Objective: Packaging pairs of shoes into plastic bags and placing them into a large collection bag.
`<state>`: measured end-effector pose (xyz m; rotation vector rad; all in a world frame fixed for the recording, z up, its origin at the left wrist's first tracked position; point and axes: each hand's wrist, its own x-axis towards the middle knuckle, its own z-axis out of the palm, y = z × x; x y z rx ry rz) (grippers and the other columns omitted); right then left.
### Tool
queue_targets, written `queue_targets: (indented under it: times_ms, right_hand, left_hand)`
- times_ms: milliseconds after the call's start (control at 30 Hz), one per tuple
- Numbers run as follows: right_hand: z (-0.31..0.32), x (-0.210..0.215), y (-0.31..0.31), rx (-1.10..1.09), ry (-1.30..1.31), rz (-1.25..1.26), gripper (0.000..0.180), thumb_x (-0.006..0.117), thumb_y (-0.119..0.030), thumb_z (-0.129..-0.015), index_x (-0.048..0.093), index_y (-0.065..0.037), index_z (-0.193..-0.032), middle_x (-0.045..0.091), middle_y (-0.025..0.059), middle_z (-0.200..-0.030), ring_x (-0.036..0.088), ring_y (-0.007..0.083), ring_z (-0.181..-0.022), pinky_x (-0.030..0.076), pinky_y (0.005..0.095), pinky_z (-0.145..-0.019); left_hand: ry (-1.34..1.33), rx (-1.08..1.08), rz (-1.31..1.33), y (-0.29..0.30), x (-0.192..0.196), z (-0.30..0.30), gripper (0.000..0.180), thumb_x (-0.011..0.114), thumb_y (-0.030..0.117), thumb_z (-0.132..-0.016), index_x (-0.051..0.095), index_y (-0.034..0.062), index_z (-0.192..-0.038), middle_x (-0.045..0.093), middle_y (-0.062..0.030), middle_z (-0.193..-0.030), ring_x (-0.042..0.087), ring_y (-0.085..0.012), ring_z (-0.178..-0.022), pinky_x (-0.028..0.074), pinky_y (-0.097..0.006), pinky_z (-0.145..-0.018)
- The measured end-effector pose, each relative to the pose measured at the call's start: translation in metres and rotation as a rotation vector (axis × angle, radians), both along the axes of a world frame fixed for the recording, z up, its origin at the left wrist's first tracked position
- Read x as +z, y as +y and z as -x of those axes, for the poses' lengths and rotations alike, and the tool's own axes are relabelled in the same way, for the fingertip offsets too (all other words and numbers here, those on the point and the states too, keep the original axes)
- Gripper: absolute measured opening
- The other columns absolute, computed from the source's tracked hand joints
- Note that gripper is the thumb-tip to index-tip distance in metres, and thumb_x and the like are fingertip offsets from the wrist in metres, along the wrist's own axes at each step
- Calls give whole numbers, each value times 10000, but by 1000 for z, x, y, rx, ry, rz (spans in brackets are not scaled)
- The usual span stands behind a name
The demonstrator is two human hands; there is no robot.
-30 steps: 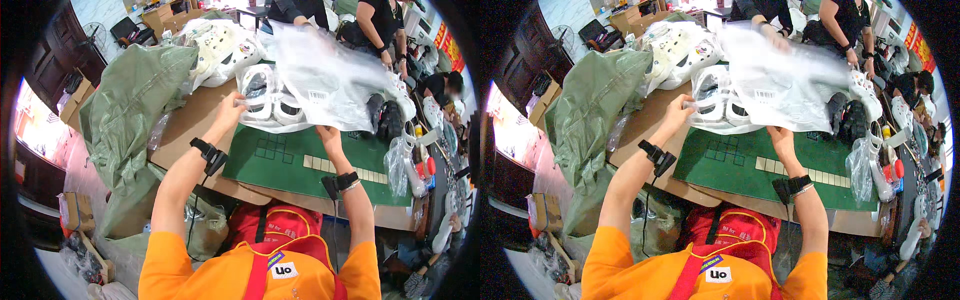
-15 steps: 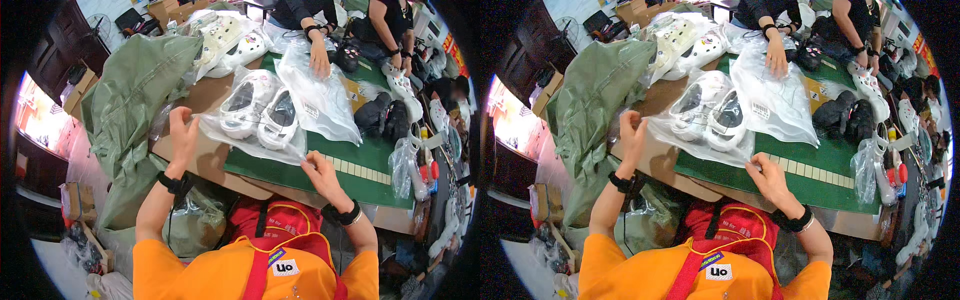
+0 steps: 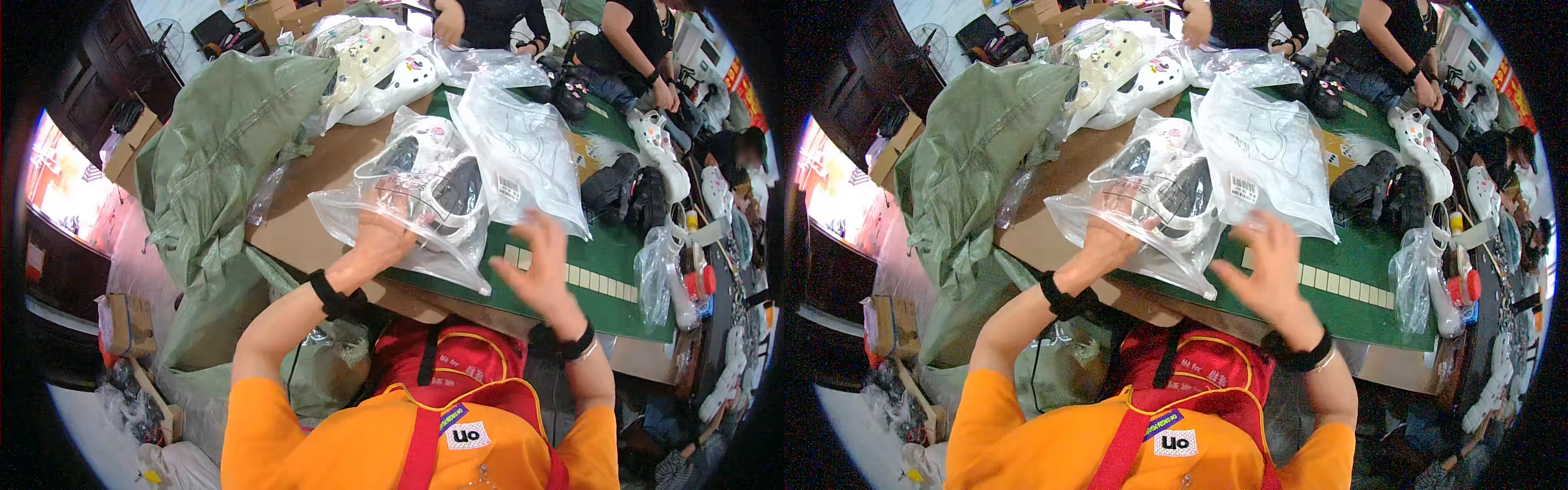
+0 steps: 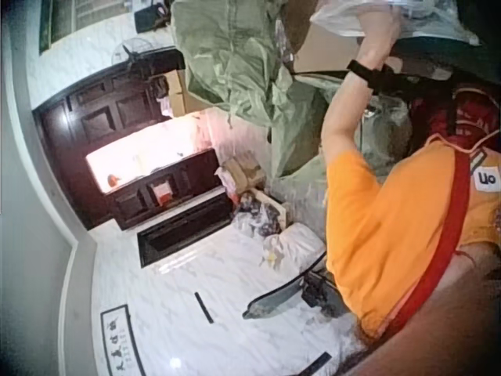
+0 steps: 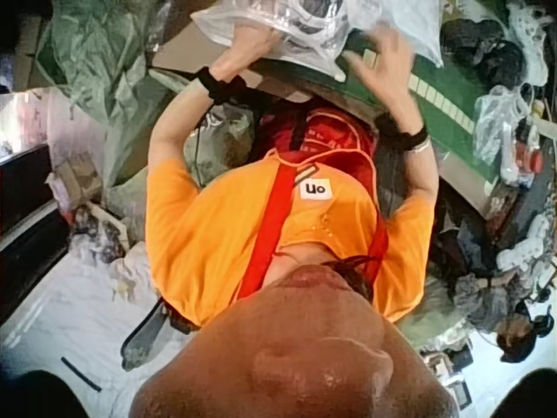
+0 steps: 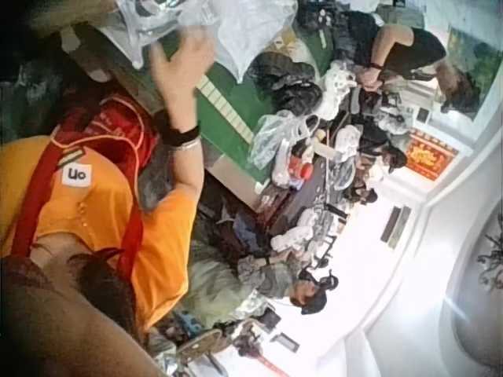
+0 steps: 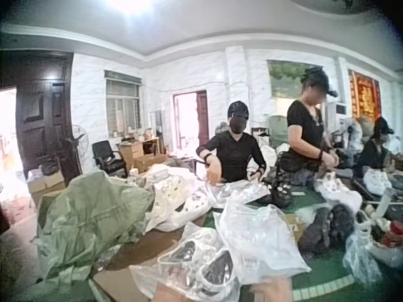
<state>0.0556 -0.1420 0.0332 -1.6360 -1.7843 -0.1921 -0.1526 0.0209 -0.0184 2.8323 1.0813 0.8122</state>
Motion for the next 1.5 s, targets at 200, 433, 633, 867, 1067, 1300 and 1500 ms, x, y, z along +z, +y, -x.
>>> queue_targets:
  times_ms: [200, 433, 633, 867, 1067, 1300, 1500]
  right_hand:
    - [-69, -43, 40, -284, -378, 126, 947, 761, -153, -553, 257, -99, -1353, 189, 187, -1430, 376, 356, -1200, 342, 484, -936]
    - [-82, -34, 48, -116, -448, -5, 757, 546, 83, -633, 370, -162, -1327, 434, 106, -1293, 517, 246, -687, 475, 338, -592]
    - [-56, 11, -34, -131, -506, 105, 701, 548, 50, -621, 421, -115, -1291, 582, 68, -1090, 487, 222, -641, 443, 318, -566]
    - [-55, -20, -125, 46, -393, 448, 667, 567, 14, -610, 449, -85, -1259, 592, 67, -1066, 492, 215, -634, 430, 327, -563]
    - [-18, -52, -141, 31, -349, 583, 722, 606, -27, -585, 452, -184, -1272, 510, 72, -1209, 511, 217, -699, 435, 335, -608]
    - [-14, -43, -124, 44, -309, 562, 836, 722, -167, -508, 428, -218, -1289, 339, 142, -1365, 353, 356, -1195, 292, 580, -915]
    - [-21, -44, -110, 232, -255, 818, 789, 701, -419, -626, 388, -204, -1317, 279, 151, -1403, 239, 415, -1283, 184, 688, -936]
  left_hand:
    - [89, -25, 264, 1, 27, -27, 953, 594, 624, -670, 316, -17, -1319, 392, -237, -1298, 450, -396, -1114, 325, -494, -941]
    - [135, -77, 143, 25, 5, -29, 707, 576, 477, -724, 353, 214, -1341, 376, -162, -1344, 466, -392, -1099, 371, -507, -922]
    - [69, -61, -283, 54, -32, -33, 556, 564, 314, -720, 452, 224, -1257, 442, -192, -1240, 486, -370, -1064, 412, -447, -891]
    - [224, -78, -39, 67, -29, -32, 390, 526, 276, -822, 521, 114, -1176, 474, -134, -1243, 419, -337, -1181, 365, -417, -956]
    - [15, -237, -47, 76, -23, -22, 350, 524, 183, -790, 542, 44, -1111, 547, -157, -1121, 525, -328, -1018, 408, -401, -888]
    - [-2, -259, 22, 78, -5, 22, 307, 544, 176, -774, 584, 55, -1053, 579, -140, -1061, 549, -310, -957, 429, -396, -832]
    - [38, -202, 262, 52, 8, 20, 327, 659, 166, -742, 561, 44, -1029, 588, -150, -965, 555, -317, -904, 446, -397, -784]
